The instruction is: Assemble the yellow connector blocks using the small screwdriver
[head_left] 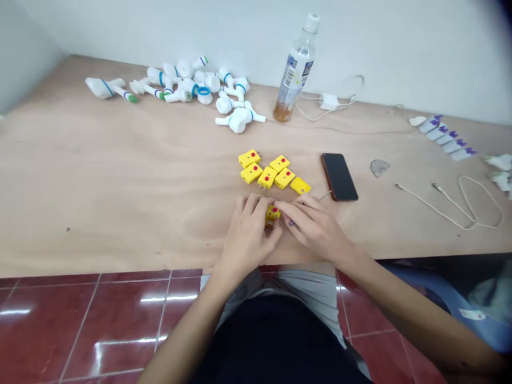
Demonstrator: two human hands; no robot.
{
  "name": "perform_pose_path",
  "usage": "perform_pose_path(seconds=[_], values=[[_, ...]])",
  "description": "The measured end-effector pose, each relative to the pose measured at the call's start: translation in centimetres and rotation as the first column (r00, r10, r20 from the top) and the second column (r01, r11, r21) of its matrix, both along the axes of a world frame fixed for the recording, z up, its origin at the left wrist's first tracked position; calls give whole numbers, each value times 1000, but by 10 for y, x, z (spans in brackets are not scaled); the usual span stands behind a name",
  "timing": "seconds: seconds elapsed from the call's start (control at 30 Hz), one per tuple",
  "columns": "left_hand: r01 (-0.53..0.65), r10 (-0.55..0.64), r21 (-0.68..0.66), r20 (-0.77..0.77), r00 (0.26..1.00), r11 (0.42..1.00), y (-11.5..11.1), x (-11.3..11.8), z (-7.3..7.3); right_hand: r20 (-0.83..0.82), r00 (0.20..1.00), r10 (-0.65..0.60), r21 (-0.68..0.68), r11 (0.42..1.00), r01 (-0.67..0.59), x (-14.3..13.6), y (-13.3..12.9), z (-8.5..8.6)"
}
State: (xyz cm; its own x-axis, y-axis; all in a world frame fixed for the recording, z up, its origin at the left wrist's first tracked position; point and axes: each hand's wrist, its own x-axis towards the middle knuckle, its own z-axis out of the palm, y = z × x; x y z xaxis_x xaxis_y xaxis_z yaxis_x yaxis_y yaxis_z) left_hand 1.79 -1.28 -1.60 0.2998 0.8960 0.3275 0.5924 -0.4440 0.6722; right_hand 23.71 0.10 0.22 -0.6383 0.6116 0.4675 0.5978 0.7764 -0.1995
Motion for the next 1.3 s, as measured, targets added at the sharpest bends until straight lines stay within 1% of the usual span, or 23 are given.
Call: perform_pose_path(seconds=[0.1, 0.17, 0.33, 0.47, 0.57, 0.73, 0.83, 0.9, 0.93, 0.97, 1.0, 1.03, 1.07, 1.1, 1.13, 1.17, 1.2, 1.23, 1.3], values=[[-2, 2, 8, 6, 1000, 1000, 0, 0, -1, 25, 1000, 9, 47, 999, -10, -1, 2, 3], [1, -1, 2, 12, 1000, 1000, 0, 0, -1, 36, 999, 16, 41, 999, -18, -2, 4, 5], [-8, 8, 2, 16, 1000, 1000, -1, 0, 0, -57, 998, 18, -95, 995, -23, 0, 12, 10], [-8, 8, -1, 7, 1000, 1000, -1, 0, 0, -112, 994, -10, -225, 974, -16, 2, 15, 10], [-11, 11, -5, 9, 1000, 1000, -1, 0, 0, -126, 992, -16, -255, 967, -17, 4, 16, 8], [-5, 5, -10, 2, 1000, 1000, -1, 0, 0, -153, 988, 15, -266, 962, -56, 7, 14, 6], [-3, 2, -30, -8, 1000, 1000, -1, -1, 2, -210, 977, -35, -293, 956, -29, 9, 9, 13], [6, -6, -49, -13, 1000, 999, -1, -1, 3, -279, 953, -114, -336, 942, 14, 10, 6, 21], [11, -12, -56, -13, 1000, 998, -1, -2, 4, -332, 927, -176, -368, 929, 45, 9, 5, 25], [17, -18, -61, -12, 1000, 998, -1, -2, 4, -402, 882, -245, -406, 911, 69, 9, 5, 29], [21, -22, -60, -10, 1000, 998, -1, -2, 5, -486, 815, -316, -458, 886, 70, 7, 6, 33], [23, -23, -58, -8, 1000, 998, -1, -2, 6, -574, 726, -379, -520, 853, 35, 4, 8, 36], [23, -24, -54, -9, 1000, 998, -1, -2, 6, -654, 623, -428, -574, 818, -41, 1, 11, 38], [20, -21, -49, -12, 1000, 999, -1, -2, 6, -719, 519, -462, -608, 780, -147, -3, 14, 40], [16, -16, -45, -16, 1000, 999, -1, -2, 6, -765, 424, -484, -615, 744, -260, -8, 17, 40], [10, -11, -42, -22, 1000, 999, -1, -2, 6, -792, 351, -500, -606, 715, -349, -13, 20, 40], [6, -7, -41, -26, 1000, 999, -1, -2, 6, -807, 296, -511, -591, 695, -410, -18, 22, 40], [6, -7, -41, -29, 1000, 999, -1, -2, 6, -816, 259, -517, -576, 681, -453, -23, 24, 39], [9, -11, -46, -28, 1000, 999, 0, -2, 7, -822, 227, -521, -559, 664, -497, -30, 25, 39]])
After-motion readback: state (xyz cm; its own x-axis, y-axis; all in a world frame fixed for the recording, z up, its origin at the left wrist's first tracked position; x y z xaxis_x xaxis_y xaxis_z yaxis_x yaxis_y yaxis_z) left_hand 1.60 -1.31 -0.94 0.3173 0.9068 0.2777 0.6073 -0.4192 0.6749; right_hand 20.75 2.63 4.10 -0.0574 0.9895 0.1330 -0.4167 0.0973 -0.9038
